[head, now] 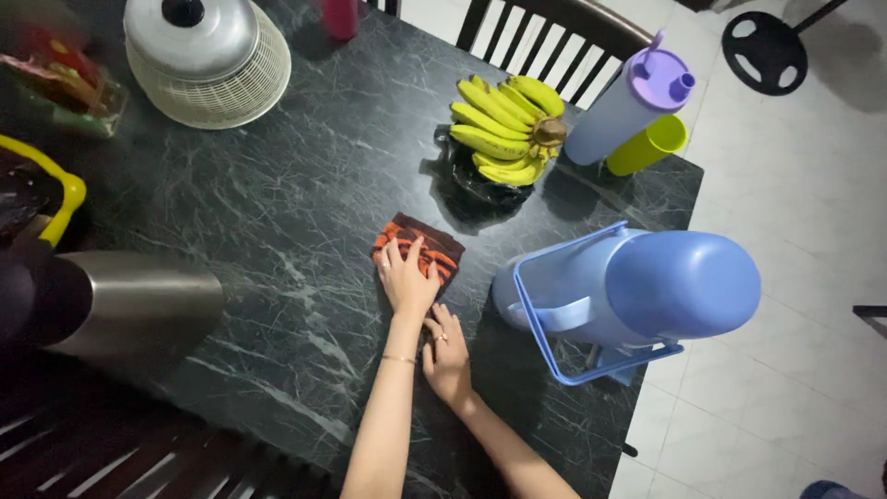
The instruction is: Wiping the surface of a dining table with a cloth.
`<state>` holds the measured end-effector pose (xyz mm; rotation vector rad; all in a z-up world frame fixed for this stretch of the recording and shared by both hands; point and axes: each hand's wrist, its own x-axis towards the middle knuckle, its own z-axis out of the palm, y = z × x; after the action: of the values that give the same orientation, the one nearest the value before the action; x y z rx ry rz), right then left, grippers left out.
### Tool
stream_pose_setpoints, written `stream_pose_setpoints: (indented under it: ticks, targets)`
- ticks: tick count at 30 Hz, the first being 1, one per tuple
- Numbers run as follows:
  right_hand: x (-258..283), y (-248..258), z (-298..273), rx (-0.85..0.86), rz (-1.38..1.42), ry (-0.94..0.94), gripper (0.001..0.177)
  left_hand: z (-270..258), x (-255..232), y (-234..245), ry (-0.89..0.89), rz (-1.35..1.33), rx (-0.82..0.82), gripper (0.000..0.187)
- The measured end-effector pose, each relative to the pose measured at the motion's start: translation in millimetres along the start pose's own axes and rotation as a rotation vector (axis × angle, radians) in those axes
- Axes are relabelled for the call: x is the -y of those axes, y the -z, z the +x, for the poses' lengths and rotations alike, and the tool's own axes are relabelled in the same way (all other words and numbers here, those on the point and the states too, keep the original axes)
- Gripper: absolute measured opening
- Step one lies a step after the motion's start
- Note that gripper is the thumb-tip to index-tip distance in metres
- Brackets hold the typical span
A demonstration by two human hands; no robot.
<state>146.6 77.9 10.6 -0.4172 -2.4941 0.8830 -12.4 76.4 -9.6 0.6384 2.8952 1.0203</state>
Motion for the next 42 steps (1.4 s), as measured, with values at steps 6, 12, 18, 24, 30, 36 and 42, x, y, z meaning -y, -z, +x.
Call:
stream_pose_setpoints:
  ticks: [6,12,18,24,30,36,42]
  targets:
    - [0,-1,2,-0.064,0.183,0.002,0.042,-3,-31,-22,-0.189,-0.049,0.166,0.057]
    - [-28,-22,-22,0.224,0.139,-0.376,0.031,-40,-17,22,-0.159,-0.138,0.251,0.055]
    - [-1,4,-7,0.026,0.073,0.042,0.042,-12,15,23,0.055,-0.011,0.011,0.057]
    - [-6,0,-6,0.018,0.07,0.045,0.04,-25,-1,-1,-0.06,-0.066,0.092,0.056]
    - [-27,-14,-28,0.066,0.113,-0.076,0.026,-60,-9,34,-0.088,-0.122,0.175,0.055]
    - [-33,-1,-36,0.188,0.083,0.063,0.039,-64,22,56,0.123,-0.045,0.065,0.056]
    - [-30,3,-35,0.205,0.152,-0.009,0.04,-36,81,63,0.249,0.111,-0.163,0.053]
